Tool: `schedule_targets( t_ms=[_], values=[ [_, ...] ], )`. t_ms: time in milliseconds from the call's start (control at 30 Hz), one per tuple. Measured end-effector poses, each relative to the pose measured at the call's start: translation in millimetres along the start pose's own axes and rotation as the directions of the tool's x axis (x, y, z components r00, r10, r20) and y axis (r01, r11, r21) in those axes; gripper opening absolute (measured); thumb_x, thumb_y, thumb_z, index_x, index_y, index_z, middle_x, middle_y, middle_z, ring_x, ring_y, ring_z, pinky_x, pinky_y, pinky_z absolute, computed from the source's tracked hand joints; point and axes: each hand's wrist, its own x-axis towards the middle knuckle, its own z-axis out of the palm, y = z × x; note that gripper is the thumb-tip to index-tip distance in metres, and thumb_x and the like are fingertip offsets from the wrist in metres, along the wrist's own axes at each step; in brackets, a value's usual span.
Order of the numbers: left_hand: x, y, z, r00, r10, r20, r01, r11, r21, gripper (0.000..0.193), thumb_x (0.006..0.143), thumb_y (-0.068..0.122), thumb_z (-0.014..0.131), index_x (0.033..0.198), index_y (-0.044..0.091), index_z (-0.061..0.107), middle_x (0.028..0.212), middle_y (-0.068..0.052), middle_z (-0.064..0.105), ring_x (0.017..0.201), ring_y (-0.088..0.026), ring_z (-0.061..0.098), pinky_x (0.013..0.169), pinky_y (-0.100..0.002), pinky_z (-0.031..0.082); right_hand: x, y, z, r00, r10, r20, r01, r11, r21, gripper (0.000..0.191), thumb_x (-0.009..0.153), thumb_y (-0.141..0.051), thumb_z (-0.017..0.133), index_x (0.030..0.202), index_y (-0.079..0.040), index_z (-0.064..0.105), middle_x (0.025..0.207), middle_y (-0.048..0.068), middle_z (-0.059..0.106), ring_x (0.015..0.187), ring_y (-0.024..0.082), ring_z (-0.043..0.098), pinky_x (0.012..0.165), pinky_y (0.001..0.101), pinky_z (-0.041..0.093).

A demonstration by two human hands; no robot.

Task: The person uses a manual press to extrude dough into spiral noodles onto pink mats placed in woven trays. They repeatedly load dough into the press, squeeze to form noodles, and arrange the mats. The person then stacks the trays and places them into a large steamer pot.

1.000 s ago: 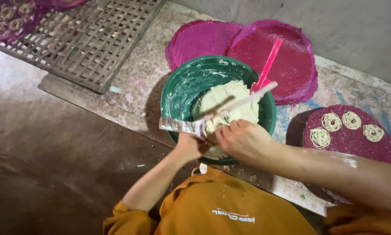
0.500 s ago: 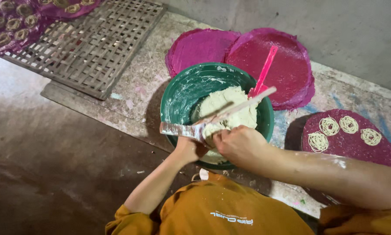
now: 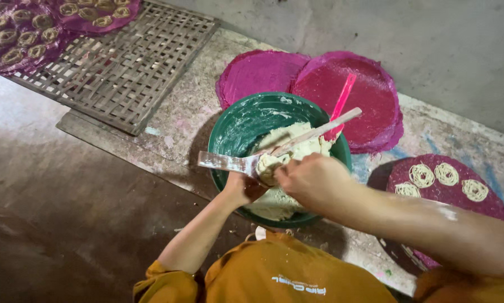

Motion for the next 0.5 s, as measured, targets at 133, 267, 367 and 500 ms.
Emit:
schedule_targets(
  t_ms=[133, 267, 367, 500],
  values=[
    [-6.7, -10.5, -2.0, 0.996, 0.013, -0.087, -0.021, 0.996, -0.088, 0.063, 0.077, 0.032, 0.074, 0.132, 0.005, 0.059, 0.131, -0.013, 0.065, 0.120, -0.024, 0.062, 0.103, -0.034, 0.047, -9.0, 5.9, -15.5, 0.999, 0.021, 0.027, -0.026, 0.978, 0.207, 0.019, 0.082, -0.015, 0.065, 0.101, -0.012, 0.065, 0.076, 0.005, 0.071, 0.063, 0.022, 0.073, 0.052, 0.0356, 0.056],
    [-0.6, -27.5, -13.2, 0.995, 0.095, 0.017, -0.094, 0.924, 0.371, 0.039, 0.100, 0.027, 0.065, 0.135, 0.011, 0.061, 0.143, -0.011, 0.063, 0.126, -0.023, 0.063, 0.109, -0.036, 0.049, -42.0, 25.9, -37.7, 0.972, 0.148, 0.182, -0.178, 0.971, 0.162, 0.022, 0.081, -0.013, 0.064, 0.103, -0.011, 0.064, 0.083, 0.005, 0.071, 0.069, 0.024, 0.074, 0.047, 0.0359, 0.057],
    [1.1, -26.6, -8.3, 0.988, 0.155, 0.021, -0.150, 0.899, 0.411, 0.041, 0.096, 0.024, 0.069, 0.133, 0.010, 0.062, 0.141, -0.012, 0.064, 0.125, -0.029, 0.063, 0.109, -0.040, 0.050, -17.2, 10.3, -21.7, 0.993, 0.095, 0.073, -0.106, 0.983, 0.150, 0.017, 0.080, -0.014, 0.065, 0.097, -0.008, 0.064, 0.078, 0.008, 0.071, 0.061, 0.023, 0.073, 0.048, 0.0336, 0.056],
    [1.2, -15.0, 3.5, 0.961, 0.243, -0.129, -0.220, 0.960, 0.173, 0.058, 0.076, 0.031, 0.077, 0.127, 0.005, 0.063, 0.132, -0.018, 0.065, 0.121, -0.039, 0.063, 0.106, -0.044, 0.052, 9.7, -15.9, 22.4, 0.997, 0.080, 0.001, -0.079, 0.983, 0.165, 0.026, 0.079, -0.016, 0.065, 0.103, -0.005, 0.065, 0.073, 0.007, 0.070, 0.055, 0.022, 0.071, 0.046, 0.0354, 0.055]
  ],
)
